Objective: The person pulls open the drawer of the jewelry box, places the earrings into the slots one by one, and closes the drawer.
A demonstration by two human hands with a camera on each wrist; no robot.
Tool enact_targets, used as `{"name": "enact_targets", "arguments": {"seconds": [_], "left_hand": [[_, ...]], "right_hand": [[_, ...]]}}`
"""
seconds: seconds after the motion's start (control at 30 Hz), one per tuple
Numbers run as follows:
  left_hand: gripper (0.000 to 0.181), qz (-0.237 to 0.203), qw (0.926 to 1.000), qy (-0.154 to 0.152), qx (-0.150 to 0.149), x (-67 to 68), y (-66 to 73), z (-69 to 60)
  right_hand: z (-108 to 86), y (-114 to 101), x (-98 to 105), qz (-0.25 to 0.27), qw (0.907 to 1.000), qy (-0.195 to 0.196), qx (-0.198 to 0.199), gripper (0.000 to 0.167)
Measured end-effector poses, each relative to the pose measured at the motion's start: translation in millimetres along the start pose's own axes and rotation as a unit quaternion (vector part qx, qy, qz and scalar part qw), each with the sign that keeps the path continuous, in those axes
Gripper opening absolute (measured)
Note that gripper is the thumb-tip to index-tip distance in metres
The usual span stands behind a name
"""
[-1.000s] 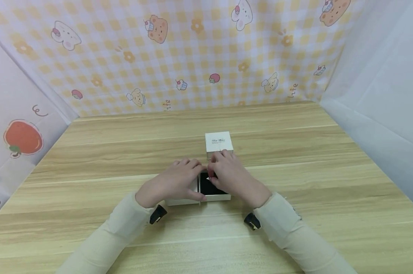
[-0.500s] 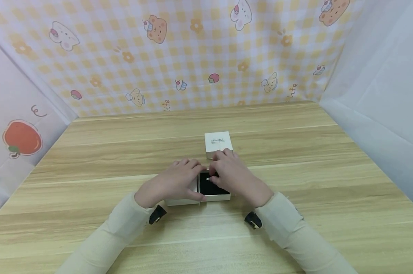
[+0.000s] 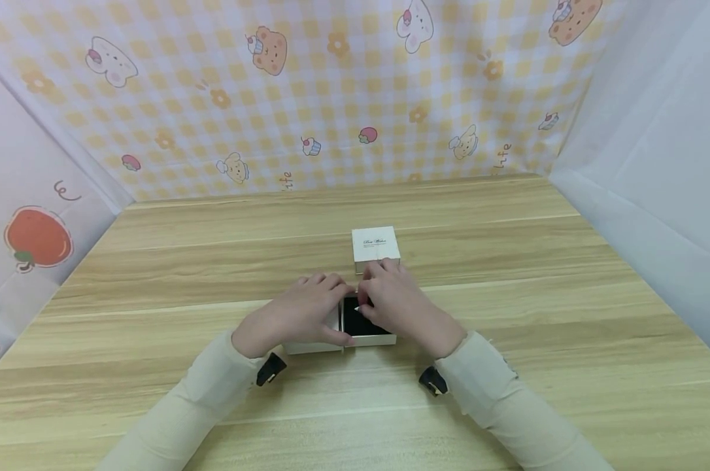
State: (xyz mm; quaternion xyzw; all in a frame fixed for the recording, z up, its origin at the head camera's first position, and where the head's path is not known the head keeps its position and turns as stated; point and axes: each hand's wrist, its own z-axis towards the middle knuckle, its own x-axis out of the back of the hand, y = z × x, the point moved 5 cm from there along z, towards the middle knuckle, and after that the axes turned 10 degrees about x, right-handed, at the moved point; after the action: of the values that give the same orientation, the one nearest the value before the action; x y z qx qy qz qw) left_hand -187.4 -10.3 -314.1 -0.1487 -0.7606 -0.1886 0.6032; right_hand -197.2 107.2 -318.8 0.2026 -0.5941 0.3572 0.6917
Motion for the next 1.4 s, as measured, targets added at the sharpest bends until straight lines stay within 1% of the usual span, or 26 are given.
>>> {"name": "enact_targets", "arguments": {"seconds": [0.2,0.33,0.47,0.53,0.67,0.8,0.83,0.93,1.03,1.1,1.23,1.4], "left_hand": [[0.075,0.004,1.0,-0.002,0.001,-0.4,-0.2,0.1],[0.075,0.004,1.0,-0.002,0.002,-0.7,-0.2,0.3],[0.075,0.004,1.0,-0.002,0.005,-1.7,0.1,1.1],[0.076,0.006,1.0,-0.003,0.007,-2.5,0.0,1.9],[0.077,0.01,0.9998,-0.008,0.011,-3.5,-0.4,2.9],[0.078,0.006,0.9998,-0.013,0.014,-3.7,-0.6,3.4],[0.078,0.005,0.9998,-0.013,0.015,-3.7,-0.7,3.4],[0.079,0.004,0.9997,-0.016,0.018,-3.2,-0.7,3.1],[0.08,0.005,0.9997,-0.017,0.019,-2.6,-0.5,2.2],[0.08,0.004,0.9996,-0.018,0.019,-2.4,-0.2,1.5],[0.079,0.004,0.9997,-0.017,0.018,-1.7,-0.3,0.8],[0.079,0.011,0.9997,-0.016,0.018,-1.6,-0.1,0.9]], "right_hand": [[0.1,0,-1,-0.004,1.0,0.005,0.003,0.012],[-0.6,1,1,0.012,0.9999,0.0,0.004,0.008],[-2.5,6,11,0.037,0.9993,-0.002,-0.004,0.003],[-4.3,10,18,0.041,0.9991,-0.007,-0.011,0.004],[-13.3,16,32,0.037,0.9974,-0.053,-0.031,0.005],[-23.9,20,38,0.025,0.9908,-0.126,-0.044,0.005],[-25.0,21,37,0.018,0.9878,-0.147,-0.048,0.005],[-26.2,23,31,0.017,0.9749,-0.212,-0.065,0.004],[-25.9,24,23,0.019,0.9638,-0.254,-0.081,0.003],[-25.6,24,19,0.022,0.9617,-0.261,-0.082,0.003],[-24.2,24,13,0.017,0.9625,-0.26,-0.074,0.008],[-23.5,24,10,0.025,0.962,-0.262,-0.073,0.014]]}}
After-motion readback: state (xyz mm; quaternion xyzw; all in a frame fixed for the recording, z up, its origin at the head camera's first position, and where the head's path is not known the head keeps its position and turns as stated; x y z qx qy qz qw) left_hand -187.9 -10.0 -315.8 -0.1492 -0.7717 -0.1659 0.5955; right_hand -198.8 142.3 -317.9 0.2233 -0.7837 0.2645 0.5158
